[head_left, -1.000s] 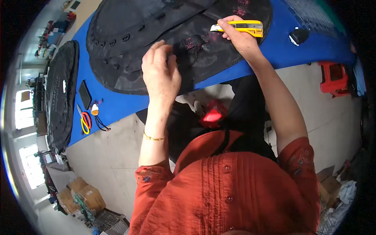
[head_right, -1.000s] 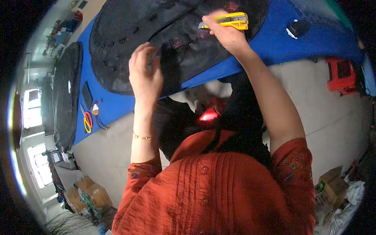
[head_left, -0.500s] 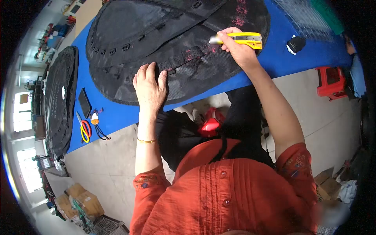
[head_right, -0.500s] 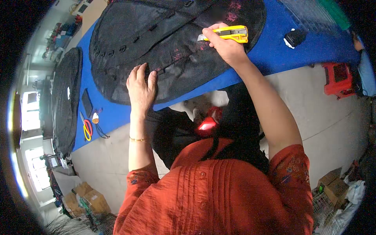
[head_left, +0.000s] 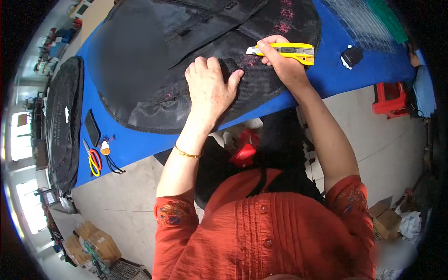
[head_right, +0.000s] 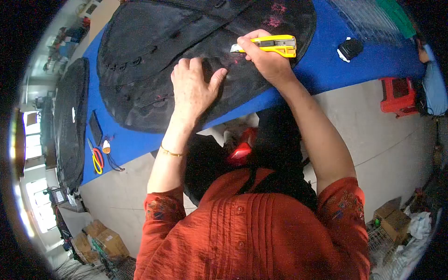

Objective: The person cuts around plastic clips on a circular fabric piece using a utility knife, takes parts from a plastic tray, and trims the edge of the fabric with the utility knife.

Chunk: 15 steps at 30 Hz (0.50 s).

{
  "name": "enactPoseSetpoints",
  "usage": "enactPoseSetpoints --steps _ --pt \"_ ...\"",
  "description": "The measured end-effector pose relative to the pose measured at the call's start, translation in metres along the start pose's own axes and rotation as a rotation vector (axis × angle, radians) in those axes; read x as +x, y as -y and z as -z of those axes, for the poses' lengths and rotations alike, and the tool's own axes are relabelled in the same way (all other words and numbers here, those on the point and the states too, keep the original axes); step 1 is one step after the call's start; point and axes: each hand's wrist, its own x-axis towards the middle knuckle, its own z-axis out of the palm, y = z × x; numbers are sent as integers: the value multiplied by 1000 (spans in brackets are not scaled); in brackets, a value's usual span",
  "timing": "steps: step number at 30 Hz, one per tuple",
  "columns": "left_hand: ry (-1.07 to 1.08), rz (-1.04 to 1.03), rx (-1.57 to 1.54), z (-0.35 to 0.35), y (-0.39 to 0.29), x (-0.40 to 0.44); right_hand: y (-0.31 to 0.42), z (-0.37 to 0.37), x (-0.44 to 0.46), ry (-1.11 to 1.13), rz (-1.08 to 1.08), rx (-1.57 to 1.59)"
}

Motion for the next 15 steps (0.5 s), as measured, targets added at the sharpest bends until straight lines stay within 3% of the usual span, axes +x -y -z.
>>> enactPoseSetpoints --steps 8,15 --pt "68 128 -179 -4 16 13 3 -1 -1 45 24 -152" --pt "114 175 -296 -6 20 15 2 1 -6 67 82 -69"
